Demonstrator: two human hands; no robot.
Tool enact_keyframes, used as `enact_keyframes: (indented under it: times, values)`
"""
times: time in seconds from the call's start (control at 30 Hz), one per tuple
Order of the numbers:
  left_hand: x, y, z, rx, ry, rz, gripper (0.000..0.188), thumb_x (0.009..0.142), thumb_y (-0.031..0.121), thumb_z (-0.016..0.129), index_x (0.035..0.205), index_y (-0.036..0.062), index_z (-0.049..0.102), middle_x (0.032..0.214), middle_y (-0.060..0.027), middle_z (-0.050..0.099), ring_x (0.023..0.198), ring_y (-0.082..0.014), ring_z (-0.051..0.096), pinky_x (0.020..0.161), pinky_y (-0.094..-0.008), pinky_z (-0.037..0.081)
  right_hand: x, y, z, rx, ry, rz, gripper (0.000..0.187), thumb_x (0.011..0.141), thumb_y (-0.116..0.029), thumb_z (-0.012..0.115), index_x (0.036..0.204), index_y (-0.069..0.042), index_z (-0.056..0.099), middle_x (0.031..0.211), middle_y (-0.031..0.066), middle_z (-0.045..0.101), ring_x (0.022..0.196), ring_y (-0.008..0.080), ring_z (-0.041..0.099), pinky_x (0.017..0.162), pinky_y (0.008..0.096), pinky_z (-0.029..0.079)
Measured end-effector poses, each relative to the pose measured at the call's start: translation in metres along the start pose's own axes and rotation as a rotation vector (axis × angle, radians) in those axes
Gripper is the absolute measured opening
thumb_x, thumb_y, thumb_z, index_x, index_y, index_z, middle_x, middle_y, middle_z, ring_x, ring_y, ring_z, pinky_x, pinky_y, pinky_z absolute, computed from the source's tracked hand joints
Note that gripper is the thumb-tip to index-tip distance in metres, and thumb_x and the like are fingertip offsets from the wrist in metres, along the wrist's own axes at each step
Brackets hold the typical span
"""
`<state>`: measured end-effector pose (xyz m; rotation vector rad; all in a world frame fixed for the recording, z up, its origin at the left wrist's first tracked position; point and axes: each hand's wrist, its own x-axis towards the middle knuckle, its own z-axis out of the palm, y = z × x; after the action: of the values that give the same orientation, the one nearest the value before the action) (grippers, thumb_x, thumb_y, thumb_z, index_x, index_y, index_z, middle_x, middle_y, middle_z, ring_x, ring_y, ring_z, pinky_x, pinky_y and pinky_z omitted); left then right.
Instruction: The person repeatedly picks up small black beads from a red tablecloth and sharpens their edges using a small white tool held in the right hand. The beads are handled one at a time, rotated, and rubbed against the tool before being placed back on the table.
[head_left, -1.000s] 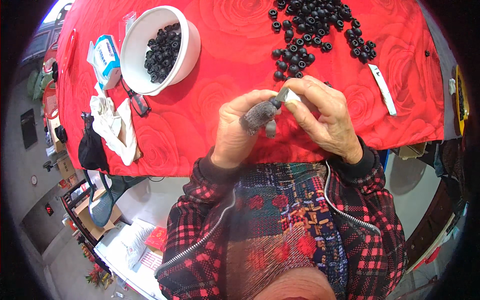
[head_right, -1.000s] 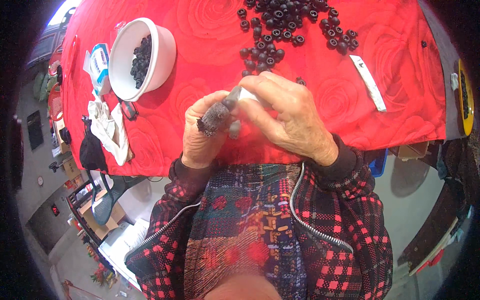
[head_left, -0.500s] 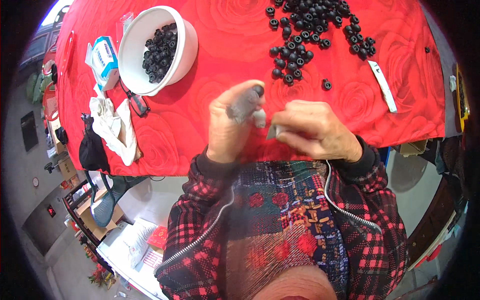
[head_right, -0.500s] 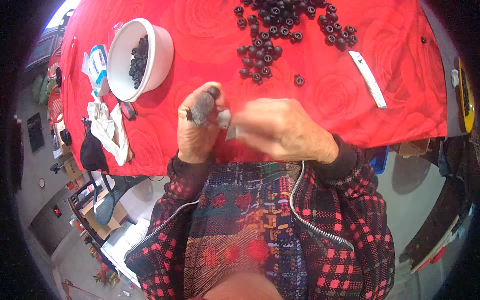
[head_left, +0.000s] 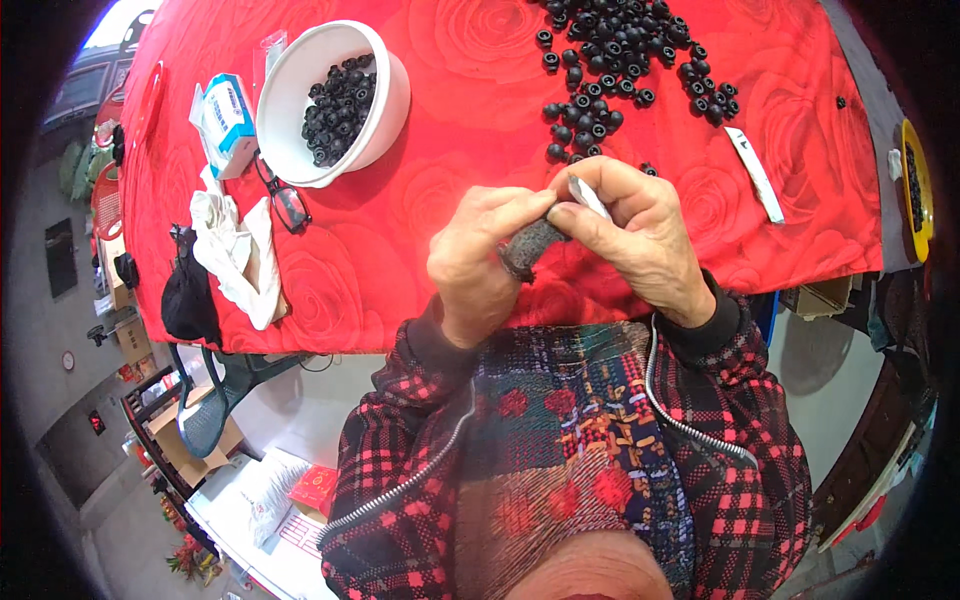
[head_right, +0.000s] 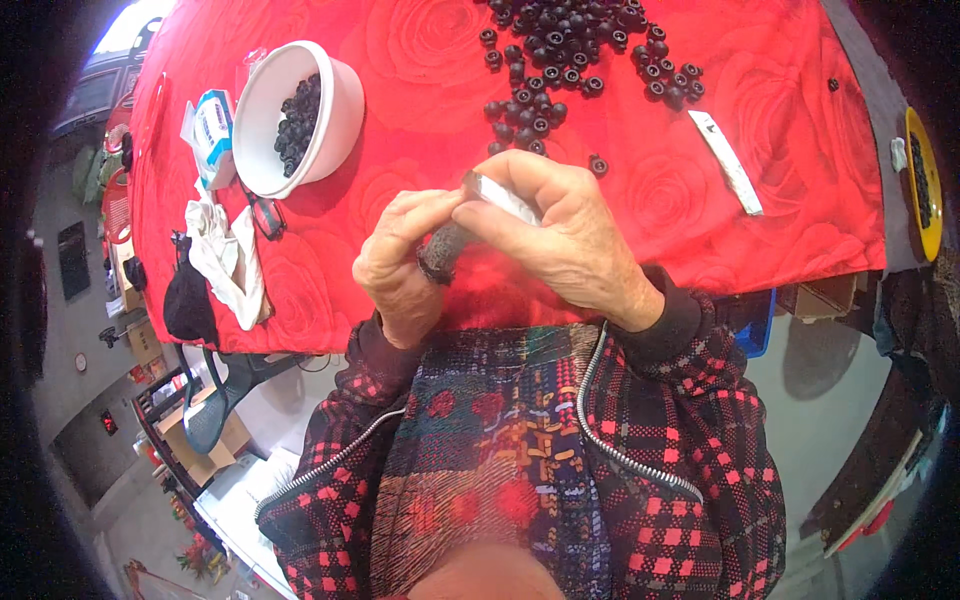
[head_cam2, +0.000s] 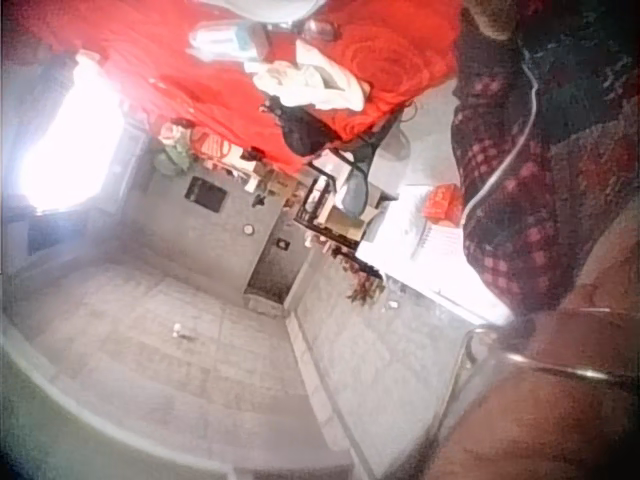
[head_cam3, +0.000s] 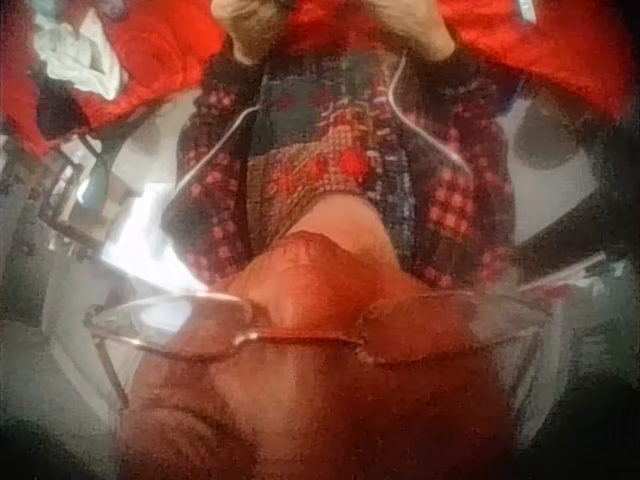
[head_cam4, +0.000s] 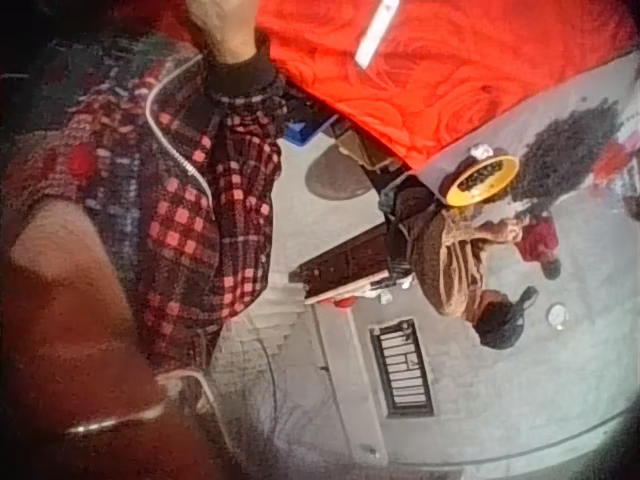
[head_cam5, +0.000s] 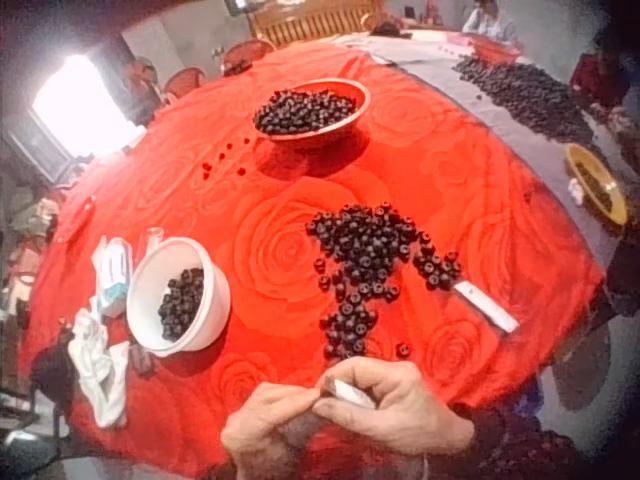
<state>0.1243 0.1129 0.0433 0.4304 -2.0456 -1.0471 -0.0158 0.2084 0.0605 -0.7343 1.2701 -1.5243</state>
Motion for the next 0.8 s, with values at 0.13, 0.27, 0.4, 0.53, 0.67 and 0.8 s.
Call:
enact_keyframes:
  times: [0.13, 0.27, 0.4, 0.53, 0.67, 0.8]
  values:
    - [-0.003, 0.003, 0.000, -0.002, 0.032, 0.000, 0.037, 0.065, -0.007, 0.072, 0.101, 0.0011, 0.067, 0.093, -0.0133, 0.068, 0.084, -0.0231, 0.064, 0.074, -0.0312, 0.050, -0.003, -0.002, 0.009, 0.213, 0.035, 0.015, 0.011, 0.088, -0.010, 0.066, 0.094, -0.001, 0.063, 0.081, -0.0042, 0.059, 0.074, 0.0014, 0.051, 0.063, 0.0181, 0.041]
    - [-0.007, 0.004, 0.001, 0.094, 0.099, 0.111, 0.039, 0.065, -0.007, 0.072, 0.103, 0.0013, 0.068, 0.093, -0.0137, 0.067, 0.084, -0.0238, 0.065, 0.073, -0.0313, 0.050, -0.006, 0.005, 0.020, 0.029, 0.161, -0.056, 0.010, 0.087, -0.009, 0.067, 0.092, -0.002, 0.063, 0.076, -0.0049, 0.057, 0.071, 0.0010, 0.049, 0.060, 0.0191, 0.040]
    - [-0.002, 0.011, -0.001, 0.135, 0.107, 0.099, 0.041, 0.064, -0.009, 0.071, 0.105, 0.0001, 0.067, 0.093, -0.0145, 0.067, 0.083, -0.0244, 0.065, 0.073, -0.0307, 0.051, -0.005, 0.008, 0.022, -0.180, 0.181, -0.172, 0.012, 0.084, -0.008, 0.070, 0.092, -0.003, 0.062, 0.074, -0.0035, 0.056, 0.068, 0.0009, 0.048, 0.055, 0.0206, 0.040]
    - [0.002, 0.016, -0.001, -0.194, 0.031, -0.121, 0.032, 0.075, -0.006, 0.068, 0.106, -0.0025, 0.064, 0.095, -0.0131, 0.066, 0.083, -0.0209, 0.064, 0.068, -0.0295, 0.052, -0.002, 0.009, 0.011, -0.228, 0.173, -0.259, 0.015, 0.080, -0.006, 0.071, 0.090, -0.003, 0.062, 0.073, -0.0001, 0.058, 0.065, 0.0051, 0.052, 0.055, 0.0232, 0.042]
    - [-0.004, 0.016, -0.008, -0.915, 0.007, -0.714, 0.020, 0.088, -0.001, 0.058, 0.108, -0.0048, 0.060, 0.099, -0.0107, 0.065, 0.084, -0.0145, 0.063, 0.067, -0.0259, 0.052, 0.001, 0.000, 0.003, -0.511, 0.061, -0.548, 0.026, 0.067, -0.002, 0.075, 0.089, -0.003, 0.064, 0.074, 0.0094, 0.061, 0.062, 0.0223, 0.059, 0.056, 0.0308, 0.046]
    - [-0.002, 0.006, -0.014, -1.317, -0.129, -1.019, 0.019, 0.090, 0.001, 0.057, 0.108, -0.0035, 0.059, 0.098, -0.0087, 0.065, 0.079, -0.0116, 0.062, 0.063, -0.0237, 0.052, 0.005, 0.006, -0.004, -0.588, 0.017, -0.657, 0.030, 0.065, -0.003, 0.077, 0.093, -0.004, 0.065, 0.074, 0.0083, 0.060, 0.063, 0.0208, 0.059, 0.056, 0.0307, 0.046]
